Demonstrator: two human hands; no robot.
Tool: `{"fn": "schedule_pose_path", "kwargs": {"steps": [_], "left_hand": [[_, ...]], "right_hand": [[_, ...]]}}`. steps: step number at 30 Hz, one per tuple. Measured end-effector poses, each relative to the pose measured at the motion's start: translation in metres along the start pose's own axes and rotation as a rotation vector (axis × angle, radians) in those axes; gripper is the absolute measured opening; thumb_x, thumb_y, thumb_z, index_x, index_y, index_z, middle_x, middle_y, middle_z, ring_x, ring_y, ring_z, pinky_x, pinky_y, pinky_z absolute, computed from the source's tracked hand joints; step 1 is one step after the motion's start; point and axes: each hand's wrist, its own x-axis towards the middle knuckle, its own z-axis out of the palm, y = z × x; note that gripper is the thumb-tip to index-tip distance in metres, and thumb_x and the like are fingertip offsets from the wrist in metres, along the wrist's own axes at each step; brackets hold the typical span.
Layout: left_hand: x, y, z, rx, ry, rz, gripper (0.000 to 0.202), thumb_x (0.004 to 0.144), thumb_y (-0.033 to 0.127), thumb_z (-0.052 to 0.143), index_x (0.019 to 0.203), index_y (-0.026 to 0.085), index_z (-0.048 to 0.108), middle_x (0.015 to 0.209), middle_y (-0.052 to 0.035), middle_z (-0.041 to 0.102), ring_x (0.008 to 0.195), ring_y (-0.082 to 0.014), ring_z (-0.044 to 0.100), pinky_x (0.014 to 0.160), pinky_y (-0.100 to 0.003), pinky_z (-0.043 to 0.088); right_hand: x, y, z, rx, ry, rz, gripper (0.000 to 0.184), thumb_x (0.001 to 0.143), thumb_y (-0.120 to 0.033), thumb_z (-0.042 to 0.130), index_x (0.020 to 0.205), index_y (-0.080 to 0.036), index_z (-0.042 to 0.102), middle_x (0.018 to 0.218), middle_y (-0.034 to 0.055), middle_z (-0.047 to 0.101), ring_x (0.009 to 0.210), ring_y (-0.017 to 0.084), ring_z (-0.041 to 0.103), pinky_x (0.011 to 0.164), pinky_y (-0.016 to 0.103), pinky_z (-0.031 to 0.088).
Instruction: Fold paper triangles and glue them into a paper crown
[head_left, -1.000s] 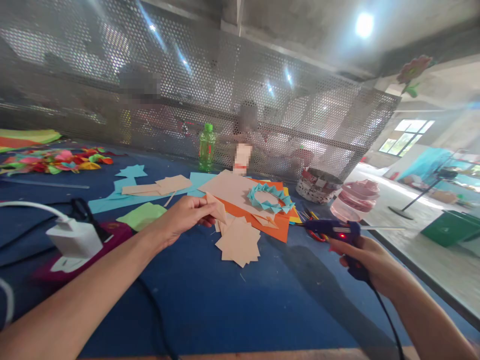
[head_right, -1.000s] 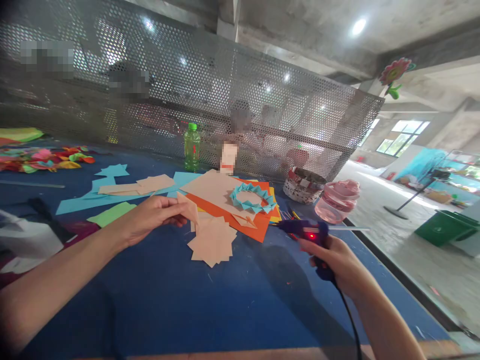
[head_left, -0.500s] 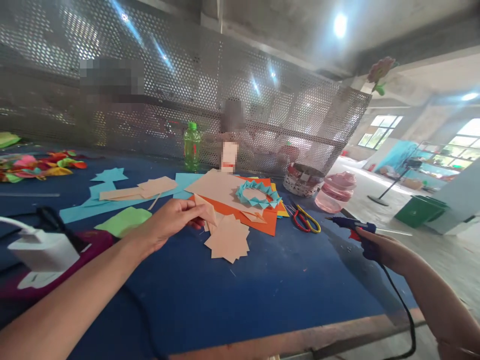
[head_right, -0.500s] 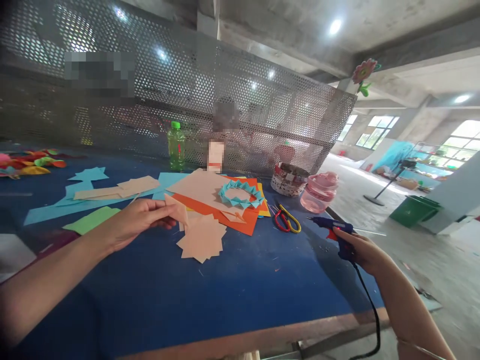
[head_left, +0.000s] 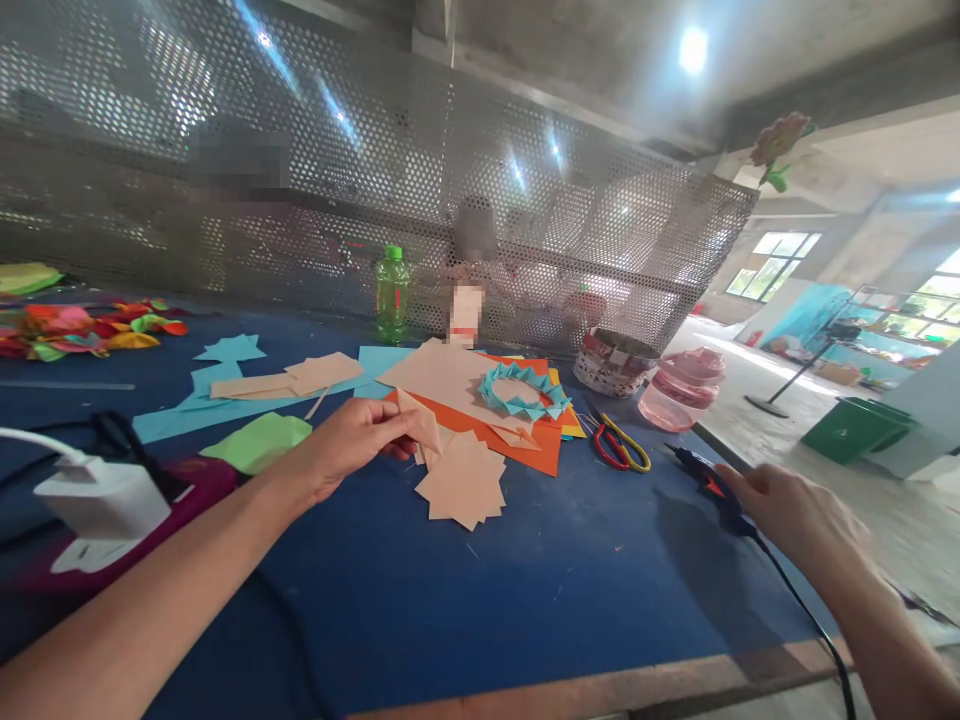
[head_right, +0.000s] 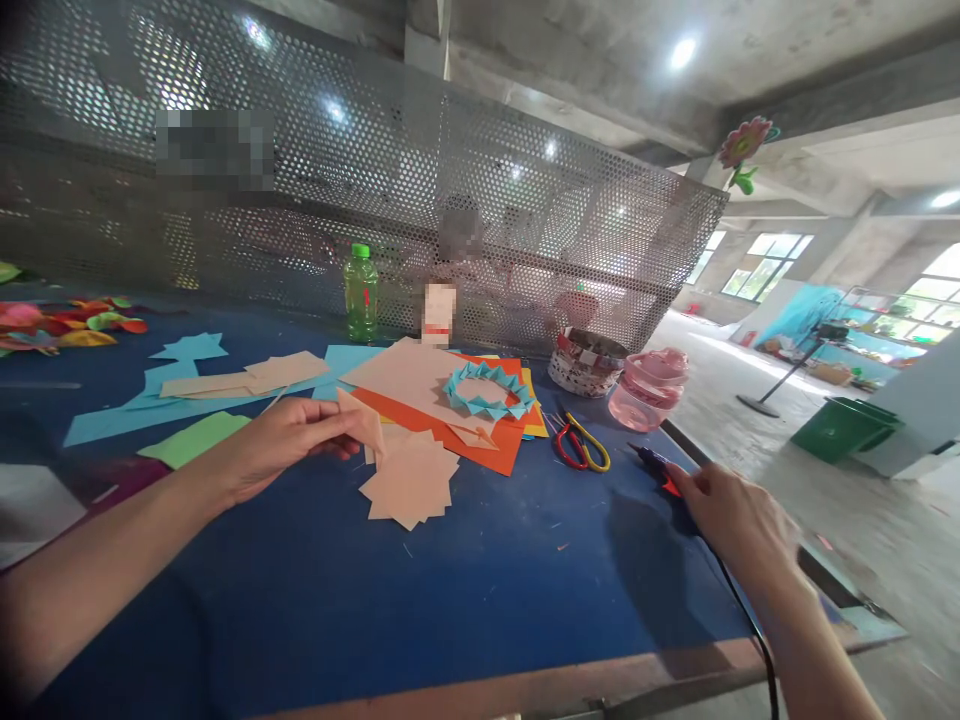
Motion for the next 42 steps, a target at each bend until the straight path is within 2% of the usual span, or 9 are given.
{"fn": "schedule_pose_path", "kwargs": {"steps": [2, 5, 8, 11, 18, 25, 29, 34, 42], "left_hand": [[0.002, -0.003, 0.000, 0.004, 0.015, 0.009, 0.034, 0.067, 0.052, 0.072, 0.066, 0.019, 0.074, 0.072, -0.0069, 0.074, 0.067, -0.0175, 0.065, 0.069, -0.030, 0.054], [0.003, -0.004, -0.002, -0.003, 0.036, 0.002, 0.036, 0.063, 0.054, 0.075, 0.067, 0.018, 0.074, 0.071, -0.0073, 0.074, 0.066, -0.0179, 0.065, 0.067, -0.030, 0.054], [0.002, -0.001, -0.004, -0.015, 0.050, -0.021, 0.038, 0.059, 0.053, 0.077, 0.068, 0.017, 0.074, 0.074, -0.0076, 0.074, 0.066, -0.0170, 0.065, 0.069, -0.030, 0.054], [-0.001, 0.004, -0.005, -0.007, 0.053, -0.009, 0.038, 0.062, 0.053, 0.075, 0.069, 0.016, 0.074, 0.074, -0.0082, 0.074, 0.066, -0.0167, 0.064, 0.069, -0.030, 0.053], [-0.003, 0.005, -0.005, -0.001, 0.044, -0.005, 0.032, 0.069, 0.047, 0.070, 0.072, 0.015, 0.073, 0.074, -0.0072, 0.074, 0.067, -0.0152, 0.064, 0.068, -0.028, 0.051], [-0.004, 0.012, -0.011, -0.087, 0.127, 0.027, 0.022, 0.071, 0.038, 0.071, 0.070, 0.016, 0.073, 0.069, -0.0048, 0.072, 0.064, -0.0142, 0.062, 0.066, -0.027, 0.049], [-0.010, 0.023, -0.019, -0.167, 0.184, 0.108, 0.021, 0.074, 0.035, 0.071, 0.078, 0.015, 0.074, 0.078, -0.0055, 0.073, 0.070, -0.0143, 0.063, 0.072, -0.029, 0.050], [-0.020, 0.031, -0.015, -0.156, 0.187, 0.189, 0.025, 0.076, 0.037, 0.070, 0.081, 0.013, 0.073, 0.082, -0.0068, 0.073, 0.073, -0.0150, 0.063, 0.073, -0.029, 0.050], [-0.038, 0.031, 0.010, 0.175, -0.020, 0.290, 0.028, 0.086, 0.039, 0.059, 0.078, 0.016, 0.073, 0.075, -0.0045, 0.073, 0.072, -0.0164, 0.066, 0.069, -0.028, 0.052]], "right_hand": [[-0.003, -0.041, 0.011, -0.045, -0.121, -0.248, 0.031, 0.081, -0.055, 0.058, 0.075, -0.026, 0.068, 0.074, 0.0112, 0.066, 0.064, 0.020, 0.062, 0.060, 0.036, 0.040], [0.001, -0.108, 0.042, -0.022, -0.183, -0.552, 0.031, 0.087, -0.044, 0.054, 0.099, -0.018, 0.066, 0.100, 0.0116, 0.067, 0.090, 0.024, 0.063, 0.079, 0.037, 0.046], [0.014, -0.154, 0.079, -0.074, -0.309, -0.676, 0.036, 0.086, -0.034, 0.058, 0.118, -0.017, 0.061, 0.121, 0.0145, 0.061, 0.113, 0.029, 0.053, 0.089, 0.042, 0.042], [0.023, -0.176, 0.108, -0.090, -0.407, -0.711, 0.039, 0.082, -0.034, 0.064, 0.120, -0.022, 0.062, 0.120, 0.0117, 0.063, 0.111, 0.029, 0.055, 0.086, 0.041, 0.042], [0.026, -0.190, 0.136, -0.056, -0.406, -0.719, 0.022, 0.084, -0.027, 0.060, 0.103, -0.023, 0.070, 0.107, 0.0074, 0.071, 0.107, 0.027, 0.059, 0.086, 0.040, 0.037], [0.001, -0.211, 0.107, 0.021, -0.228, -0.796, 0.022, 0.091, -0.020, 0.050, 0.101, -0.021, 0.068, 0.103, 0.0068, 0.071, 0.106, 0.023, 0.058, 0.099, 0.042, 0.027], [-0.047, -0.220, 0.085, 0.104, -0.079, -1.078, 0.019, 0.092, -0.016, 0.048, 0.094, -0.020, 0.067, 0.091, 0.0046, 0.071, 0.097, 0.020, 0.059, 0.102, 0.042, 0.025], [-0.104, -0.215, 0.070, 0.124, -0.099, -1.329, 0.023, 0.095, -0.011, 0.043, 0.096, -0.021, 0.064, 0.088, 0.0027, 0.070, 0.097, 0.017, 0.059, 0.105, 0.044, 0.024], [-0.118, -0.192, 0.069, 0.204, 0.166, -1.534, 0.015, 0.091, -0.010, 0.055, 0.091, -0.017, 0.068, 0.086, 0.0020, 0.074, 0.095, 0.016, 0.062, 0.099, 0.040, 0.036]]}}
